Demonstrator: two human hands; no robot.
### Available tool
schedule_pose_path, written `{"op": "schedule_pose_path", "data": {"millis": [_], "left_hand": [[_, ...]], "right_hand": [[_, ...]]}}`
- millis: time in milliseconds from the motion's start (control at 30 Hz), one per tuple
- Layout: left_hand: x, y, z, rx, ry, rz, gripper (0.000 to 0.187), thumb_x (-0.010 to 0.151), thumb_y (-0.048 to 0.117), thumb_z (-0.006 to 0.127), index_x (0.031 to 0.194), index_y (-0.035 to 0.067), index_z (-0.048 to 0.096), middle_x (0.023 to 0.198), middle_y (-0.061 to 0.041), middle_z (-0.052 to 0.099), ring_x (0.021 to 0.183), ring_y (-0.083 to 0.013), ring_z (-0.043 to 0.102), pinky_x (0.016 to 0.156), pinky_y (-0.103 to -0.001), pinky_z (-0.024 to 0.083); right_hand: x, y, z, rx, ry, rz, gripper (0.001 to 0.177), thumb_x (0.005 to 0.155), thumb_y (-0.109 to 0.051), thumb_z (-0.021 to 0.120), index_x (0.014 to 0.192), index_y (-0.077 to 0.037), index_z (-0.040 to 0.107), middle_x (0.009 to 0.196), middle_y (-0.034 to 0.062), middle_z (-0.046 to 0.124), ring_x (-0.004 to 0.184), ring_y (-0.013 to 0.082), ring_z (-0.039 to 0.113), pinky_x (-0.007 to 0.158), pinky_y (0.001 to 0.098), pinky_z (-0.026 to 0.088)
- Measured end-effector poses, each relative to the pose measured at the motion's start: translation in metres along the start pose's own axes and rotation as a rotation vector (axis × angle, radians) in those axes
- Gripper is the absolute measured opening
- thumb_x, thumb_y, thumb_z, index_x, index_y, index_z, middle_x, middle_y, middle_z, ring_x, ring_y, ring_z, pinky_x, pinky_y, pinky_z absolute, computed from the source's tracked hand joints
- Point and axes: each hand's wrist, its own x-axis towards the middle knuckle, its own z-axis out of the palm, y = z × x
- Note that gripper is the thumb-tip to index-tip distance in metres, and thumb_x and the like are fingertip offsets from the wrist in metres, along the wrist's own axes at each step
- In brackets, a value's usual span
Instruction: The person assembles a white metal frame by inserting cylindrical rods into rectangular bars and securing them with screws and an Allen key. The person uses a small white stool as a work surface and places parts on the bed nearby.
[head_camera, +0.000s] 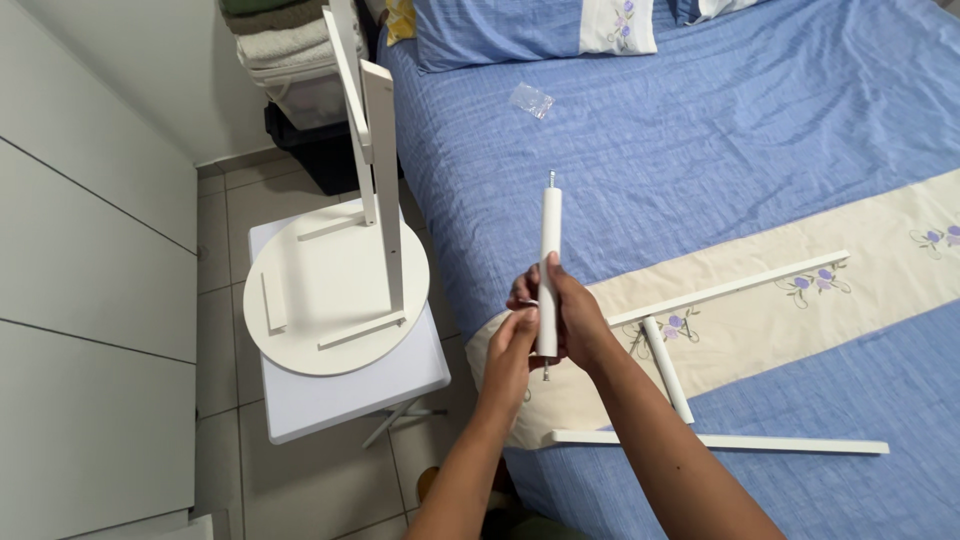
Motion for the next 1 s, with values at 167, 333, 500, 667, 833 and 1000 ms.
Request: {"op": "schedule_pose_path", "data": {"millis": [167, 333, 500, 667, 833, 1000], "left_hand": [[0.008, 0.018, 0.0, -0.042, -0.019, 0.068, 0.044, 0.108, 0.045, 0.046, 0.119, 0.007, 0.065, 0.087, -0.003, 0.064, 0.079, -0.011, 0.061, 0.072, -0.026, 0.052], [0.007, 0.022, -0.012, -0.126, -0.033, 0.081, 0.034, 0.105, 0.04, 0.051, 0.114, 0.007, 0.057, 0.091, -0.004, 0.071, 0.084, -0.0108, 0.066, 0.078, -0.025, 0.055], [-0.026, 0.01, -0.023, -0.247, -0.044, 0.031, 0.031, 0.105, 0.036, 0.057, 0.116, 0.007, 0.058, 0.093, -0.005, 0.069, 0.077, -0.0133, 0.057, 0.069, -0.026, 0.048], [-0.046, 0.011, -0.044, -0.397, -0.042, 0.011, 0.032, 0.098, 0.034, 0.061, 0.117, 0.009, 0.056, 0.097, -0.007, 0.07, 0.093, -0.0168, 0.069, 0.082, -0.031, 0.057], [-0.056, 0.014, -0.07, -0.463, -0.103, 0.069, 0.033, 0.099, 0.031, 0.065, 0.119, 0.007, 0.055, 0.097, -0.009, 0.069, 0.093, -0.0207, 0.069, 0.088, -0.036, 0.058], [-0.063, 0.019, -0.098, -0.364, 0.042, 0.108, 0.034, 0.097, 0.028, 0.067, 0.116, 0.004, 0.054, 0.095, -0.009, 0.069, 0.091, -0.0223, 0.072, 0.085, -0.039, 0.061]], "right_hand": [[-0.022, -0.003, 0.009, -0.392, 0.022, -0.024, 0.058, 0.105, -0.055, 0.033, 0.121, -0.008, 0.063, 0.086, 0.0033, 0.062, 0.074, 0.0141, 0.053, 0.063, 0.0308, 0.048], [-0.062, 0.029, -0.007, -0.033, 0.023, 0.215, 0.047, 0.103, -0.047, 0.029, 0.126, -0.017, 0.057, 0.078, 0.007, 0.061, 0.063, 0.0168, 0.06, 0.06, 0.0325, 0.053], [-0.088, 0.064, -0.021, 0.582, -0.345, 0.407, 0.043, 0.113, -0.032, 0.03, 0.118, 0.0, 0.057, 0.079, 0.0044, 0.057, 0.058, 0.0111, 0.054, 0.055, 0.0253, 0.047], [-0.103, 0.077, -0.024, 0.696, -0.284, 0.533, 0.039, 0.111, -0.03, 0.033, 0.114, 0.001, 0.058, 0.073, 0.0019, 0.051, 0.051, 0.0063, 0.047, 0.046, 0.0198, 0.042], [-0.102, 0.087, -0.007, 0.705, -0.333, 0.579, 0.026, 0.113, -0.021, 0.042, 0.11, -0.001, 0.059, 0.075, 0.0023, 0.052, 0.05, 0.0052, 0.044, 0.046, 0.0193, 0.041], [-0.086, 0.098, 0.022, -0.308, -0.068, 0.272, 0.029, 0.104, -0.021, 0.055, 0.092, 0.001, 0.069, 0.062, 0.0052, 0.063, 0.041, 0.0078, 0.047, 0.038, 0.0227, 0.036]]}}
